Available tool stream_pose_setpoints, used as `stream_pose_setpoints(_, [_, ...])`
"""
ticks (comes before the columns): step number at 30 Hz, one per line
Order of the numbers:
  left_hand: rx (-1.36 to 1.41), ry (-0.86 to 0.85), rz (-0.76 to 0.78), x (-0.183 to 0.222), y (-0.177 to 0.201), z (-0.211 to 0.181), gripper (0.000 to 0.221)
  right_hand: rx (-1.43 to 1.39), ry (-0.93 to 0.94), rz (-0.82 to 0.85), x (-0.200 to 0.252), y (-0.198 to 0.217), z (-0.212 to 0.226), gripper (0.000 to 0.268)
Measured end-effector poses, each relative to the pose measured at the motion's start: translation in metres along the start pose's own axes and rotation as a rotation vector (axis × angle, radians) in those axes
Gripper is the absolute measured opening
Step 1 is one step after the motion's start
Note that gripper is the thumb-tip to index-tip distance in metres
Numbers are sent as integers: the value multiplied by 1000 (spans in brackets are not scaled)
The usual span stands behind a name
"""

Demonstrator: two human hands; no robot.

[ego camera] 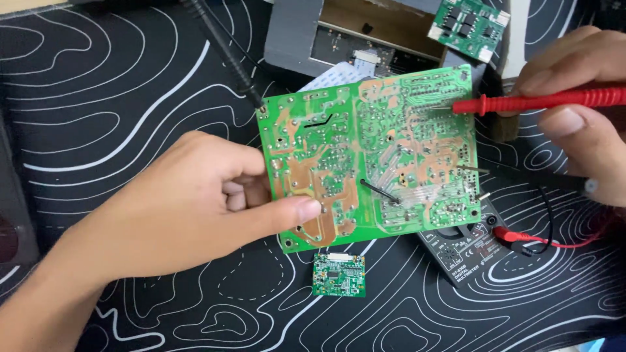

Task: Testing electronic components on a circuit board using a multimeter probe and cleaning them with a brush

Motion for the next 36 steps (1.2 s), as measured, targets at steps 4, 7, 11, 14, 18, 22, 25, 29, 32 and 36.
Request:
stream_pose_setpoints(4, [14, -72, 14, 3, -1, -3, 62, 48, 37, 8, 7, 1, -7, 38])
stream_pose_setpoints(7, [34, -108, 25, 3, -3, -3, 67, 104, 25, 92, 7, 6, -25, 42])
stream_pose_setpoints(11, [31, -257, -13, 9, 0, -17, 27, -691, -882, 294, 89, 22, -198, 67])
stream_pose_setpoints(14, [-61, -83, 16, 9, 0, -17, 27, 38, 248, 219, -33, -17, -60, 53])
stream_pose_setpoints(18, [-123, 70, 60, 13, 1, -16, 47, 66, 292, 233, -60, -18, -17, 48])
stream_pose_setpoints(22, [-74, -33, 39, 11, 0, -15, 32, 147, 340, 257, -69, -9, 12, 39])
stream_pose_setpoints(25, [-22, -149, 5, 10, -1, -15, 28, 205, 365, 270, -71, -4, 28, 35])
stream_pose_setpoints(29, [31, -312, -38, 15, -1, -18, 28, 257, 376, 287, -74, -3, 39, 30])
stream_pose_setpoints(32, [53, -323, -45, 15, -1, -17, 27, 202, 413, 210, -73, -5, 38, 27])
stream_pose_setpoints(36, [38, -257, -38, 14, -2, -16, 27, 208, 386, 204, -73, -5, 39, 28])
Point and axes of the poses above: each hand's wrist, its own x-axis away from the middle knuckle, its own y-axis out of the back of the hand, z = x × y, the point moved 7 cm from there along -x, towards the middle knuckle, and after that the axes turned 15 degrees about y, right-handed, at the moved point
